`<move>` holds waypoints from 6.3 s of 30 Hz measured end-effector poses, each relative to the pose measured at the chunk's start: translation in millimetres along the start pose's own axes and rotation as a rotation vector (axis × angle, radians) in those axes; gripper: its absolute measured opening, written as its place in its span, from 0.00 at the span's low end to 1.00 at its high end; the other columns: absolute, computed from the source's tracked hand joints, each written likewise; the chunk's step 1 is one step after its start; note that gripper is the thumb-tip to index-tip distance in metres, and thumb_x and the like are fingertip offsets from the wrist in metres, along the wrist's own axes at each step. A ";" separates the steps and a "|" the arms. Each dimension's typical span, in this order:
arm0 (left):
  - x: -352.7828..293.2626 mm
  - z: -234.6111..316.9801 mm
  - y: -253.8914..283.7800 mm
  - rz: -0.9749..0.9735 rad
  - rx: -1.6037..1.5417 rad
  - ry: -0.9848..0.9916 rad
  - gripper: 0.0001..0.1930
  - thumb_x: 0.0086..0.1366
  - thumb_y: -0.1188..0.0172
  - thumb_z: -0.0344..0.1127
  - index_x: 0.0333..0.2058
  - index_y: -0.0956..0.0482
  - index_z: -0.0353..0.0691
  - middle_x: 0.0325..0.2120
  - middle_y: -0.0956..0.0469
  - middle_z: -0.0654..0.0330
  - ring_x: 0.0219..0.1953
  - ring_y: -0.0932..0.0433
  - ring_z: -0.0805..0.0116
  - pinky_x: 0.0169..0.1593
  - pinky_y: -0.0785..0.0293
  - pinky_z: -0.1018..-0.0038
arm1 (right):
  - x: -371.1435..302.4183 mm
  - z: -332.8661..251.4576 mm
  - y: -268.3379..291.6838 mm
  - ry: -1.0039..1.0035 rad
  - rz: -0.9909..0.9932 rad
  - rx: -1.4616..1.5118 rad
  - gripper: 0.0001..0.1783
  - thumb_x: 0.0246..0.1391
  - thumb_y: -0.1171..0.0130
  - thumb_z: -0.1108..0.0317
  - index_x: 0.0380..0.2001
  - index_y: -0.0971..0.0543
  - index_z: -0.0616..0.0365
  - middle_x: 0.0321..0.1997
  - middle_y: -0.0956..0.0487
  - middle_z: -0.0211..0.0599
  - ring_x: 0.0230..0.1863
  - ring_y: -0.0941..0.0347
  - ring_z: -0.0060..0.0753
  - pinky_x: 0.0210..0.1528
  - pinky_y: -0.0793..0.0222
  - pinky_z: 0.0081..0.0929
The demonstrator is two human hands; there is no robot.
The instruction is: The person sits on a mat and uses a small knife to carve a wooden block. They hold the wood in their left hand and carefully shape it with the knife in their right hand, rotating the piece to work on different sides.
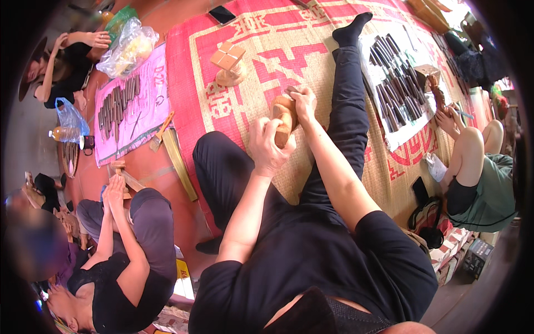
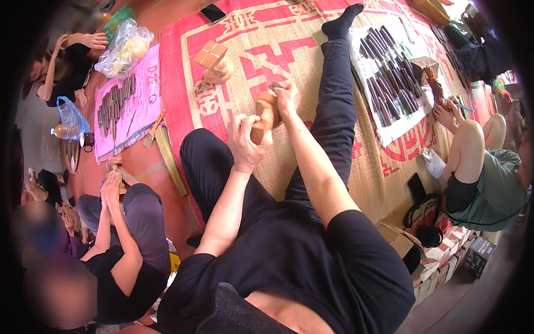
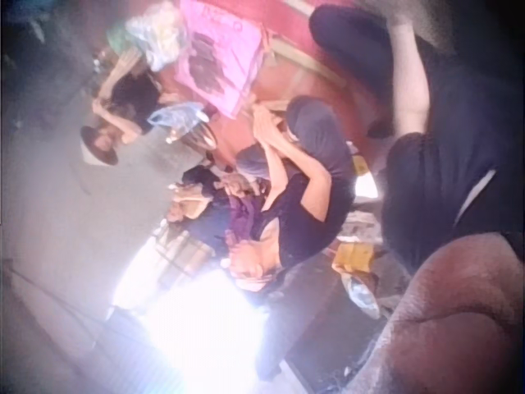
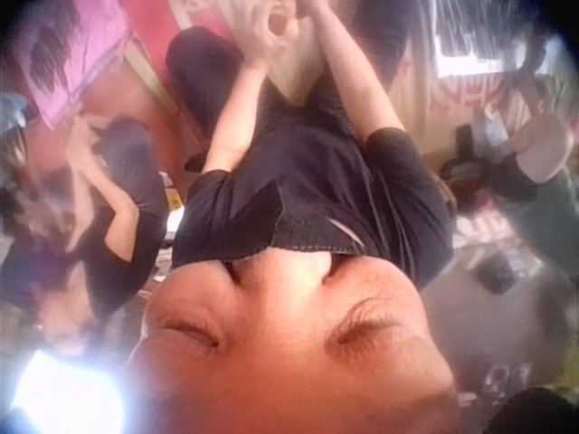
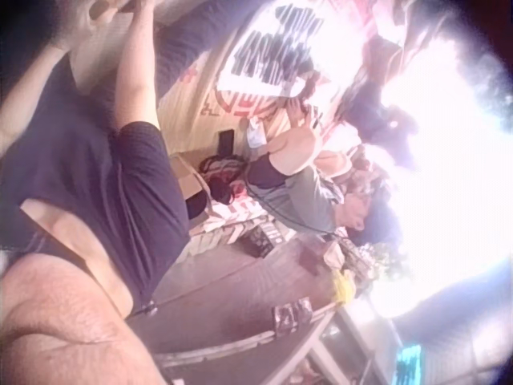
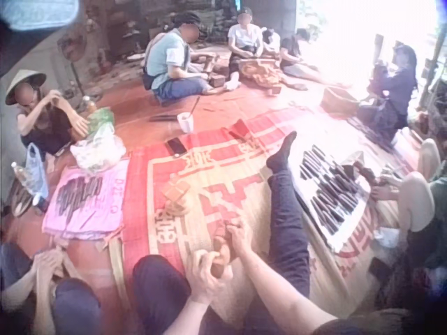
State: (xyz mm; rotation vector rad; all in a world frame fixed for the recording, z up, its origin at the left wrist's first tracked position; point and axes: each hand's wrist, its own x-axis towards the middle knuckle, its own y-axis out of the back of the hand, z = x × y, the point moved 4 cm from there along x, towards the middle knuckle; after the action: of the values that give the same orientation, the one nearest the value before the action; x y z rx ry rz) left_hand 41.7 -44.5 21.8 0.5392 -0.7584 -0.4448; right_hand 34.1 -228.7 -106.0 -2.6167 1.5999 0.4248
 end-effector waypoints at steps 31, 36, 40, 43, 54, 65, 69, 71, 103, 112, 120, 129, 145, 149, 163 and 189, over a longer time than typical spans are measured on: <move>-7.4 -0.3 2.7 0.008 0.018 -0.016 0.18 0.46 0.34 0.41 0.36 0.26 0.43 0.34 0.31 0.56 0.36 0.29 0.55 0.37 0.28 0.62 | -16.7 -8.0 -6.2 0.098 -0.197 -0.156 0.14 0.42 0.36 0.64 0.30 0.22 0.64 0.29 0.19 0.45 0.33 0.23 0.35 0.38 0.28 0.31; -4.3 3.0 -0.1 -0.014 0.009 -0.051 0.18 0.46 0.34 0.40 0.36 0.26 0.43 0.34 0.31 0.56 0.35 0.29 0.54 0.37 0.28 0.62 | -1.0 -6.5 -0.7 0.186 -0.045 -0.350 0.12 0.44 0.36 0.65 0.27 0.24 0.63 0.29 0.21 0.41 0.32 0.25 0.30 0.38 0.30 0.28; -3.0 0.4 -1.1 0.011 -0.013 -0.029 0.18 0.45 0.34 0.39 0.36 0.26 0.42 0.33 0.31 0.55 0.36 0.28 0.53 0.38 0.28 0.61 | 23.1 13.1 15.3 0.051 -0.052 -0.147 0.13 0.43 0.36 0.64 0.26 0.25 0.63 0.27 0.21 0.41 0.29 0.26 0.32 0.34 0.30 0.30; -4.8 -6.3 0.8 0.019 -0.019 0.026 0.18 0.45 0.34 0.37 0.36 0.26 0.41 0.33 0.32 0.55 0.36 0.27 0.53 0.39 0.27 0.61 | -4.2 24.6 7.7 -0.022 -0.189 0.109 0.12 0.45 0.36 0.65 0.26 0.25 0.62 0.27 0.22 0.38 0.29 0.26 0.27 0.33 0.30 0.27; 5.3 10.8 -6.4 -0.032 0.029 0.014 0.17 0.46 0.34 0.37 0.35 0.26 0.40 0.33 0.31 0.55 0.38 0.28 0.53 0.41 0.28 0.60 | 15.6 44.0 22.3 -0.106 0.088 0.173 0.10 0.41 0.35 0.70 0.22 0.28 0.61 0.22 0.23 0.36 0.24 0.27 0.28 0.29 0.31 0.29; 0.1 -9.1 -4.7 0.023 0.047 0.040 0.19 0.49 0.35 0.41 0.39 0.25 0.41 0.37 0.29 0.52 0.42 0.27 0.48 0.46 0.29 0.57 | -27.7 11.5 -14.2 -0.040 -0.180 0.593 0.08 0.46 0.40 0.80 0.32 0.27 0.65 0.44 0.20 0.52 0.44 0.21 0.41 0.49 0.23 0.34; 7.9 3.9 -13.6 -0.047 0.034 -0.023 0.17 0.48 0.36 0.40 0.36 0.27 0.40 0.35 0.31 0.53 0.41 0.29 0.50 0.45 0.30 0.56 | 27.2 64.6 23.3 -0.080 0.239 0.092 0.11 0.40 0.36 0.68 0.24 0.27 0.58 0.21 0.25 0.36 0.24 0.28 0.30 0.28 0.32 0.33; 8.0 -1.8 0.1 -0.009 0.087 -0.024 0.17 0.48 0.36 0.40 0.36 0.27 0.40 0.35 0.31 0.53 0.40 0.29 0.50 0.43 0.29 0.57 | 0.1 26.1 9.3 -0.147 0.077 0.332 0.11 0.40 0.34 0.69 0.25 0.27 0.60 0.22 0.26 0.33 0.25 0.29 0.26 0.27 0.33 0.27; 15.8 -22.1 -1.7 0.099 -0.069 0.299 0.17 0.50 0.36 0.40 0.36 0.27 0.39 0.36 0.30 0.53 0.41 0.28 0.51 0.45 0.29 0.57 | -50.1 48.7 -1.1 -0.103 -0.063 0.547 0.09 0.51 0.37 0.71 0.27 0.28 0.56 0.27 0.28 0.25 0.30 0.34 0.19 0.37 0.35 0.19; 17.3 -20.6 -3.5 0.125 -0.074 0.309 0.17 0.50 0.36 0.38 0.37 0.28 0.39 0.36 0.30 0.53 0.41 0.27 0.52 0.44 0.28 0.58 | -11.9 56.8 8.6 -0.267 0.176 0.528 0.11 0.49 0.37 0.73 0.21 0.30 0.56 0.23 0.27 0.29 0.25 0.32 0.24 0.30 0.35 0.24; 15.3 -20.6 4.8 0.170 0.013 0.255 0.17 0.50 0.37 0.36 0.37 0.28 0.38 0.36 0.31 0.53 0.39 0.27 0.53 0.43 0.28 0.61 | -35.3 32.2 -12.6 -0.034 -0.049 0.411 0.08 0.48 0.36 0.73 0.24 0.28 0.57 0.25 0.27 0.28 0.28 0.33 0.22 0.33 0.35 0.24; 17.5 -26.5 3.8 0.190 -0.018 0.307 0.17 0.49 0.36 0.38 0.37 0.27 0.39 0.35 0.29 0.52 0.40 0.28 0.51 0.44 0.29 0.60 | -24.3 44.7 -7.2 -0.127 -0.063 0.519 0.11 0.53 0.36 0.69 0.27 0.30 0.52 0.25 0.28 0.24 0.25 0.34 0.17 0.29 0.36 0.19; 11.2 -23.0 9.2 0.160 -0.009 0.343 0.17 0.49 0.35 0.39 0.36 0.28 0.41 0.34 0.32 0.55 0.39 0.29 0.53 0.40 0.27 0.61 | -36.2 36.4 -16.6 0.004 -0.162 0.413 0.13 0.53 0.38 0.74 0.24 0.33 0.52 0.27 0.30 0.23 0.33 0.36 0.17 0.39 0.38 0.18; 17.1 -8.0 2.6 0.165 -0.005 0.294 0.18 0.48 0.34 0.40 0.36 0.28 0.40 0.35 0.32 0.54 0.39 0.29 0.52 0.41 0.27 0.61 | -6.3 52.2 -9.3 0.007 -0.073 0.417 0.12 0.51 0.39 0.76 0.23 0.33 0.54 0.26 0.28 0.28 0.27 0.33 0.21 0.30 0.36 0.21; 16.4 9.8 -12.1 0.081 -0.002 0.147 0.18 0.48 0.35 0.39 0.36 0.27 0.39 0.34 0.32 0.53 0.38 0.28 0.51 0.41 0.29 0.60 | 22.3 60.2 16.0 -0.122 0.062 0.345 0.09 0.46 0.34 0.73 0.22 0.26 0.56 0.24 0.27 0.27 0.28 0.31 0.24 0.32 0.33 0.25; -12.3 2.1 -1.7 0.059 0.008 0.103 0.19 0.46 0.35 0.37 0.38 0.27 0.40 0.35 0.31 0.54 0.40 0.27 0.54 0.44 0.27 0.61 | -17.3 18.7 10.1 -0.094 -0.070 0.425 0.08 0.48 0.39 0.77 0.31 0.27 0.67 0.33 0.20 0.46 0.31 0.21 0.35 0.37 0.23 0.26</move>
State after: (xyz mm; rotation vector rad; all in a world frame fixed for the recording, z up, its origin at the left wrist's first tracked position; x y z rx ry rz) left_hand 31.9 -39.5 15.6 0.5421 -0.6755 -0.3562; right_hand 13.9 -215.0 -118.6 -2.2883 1.3841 0.1747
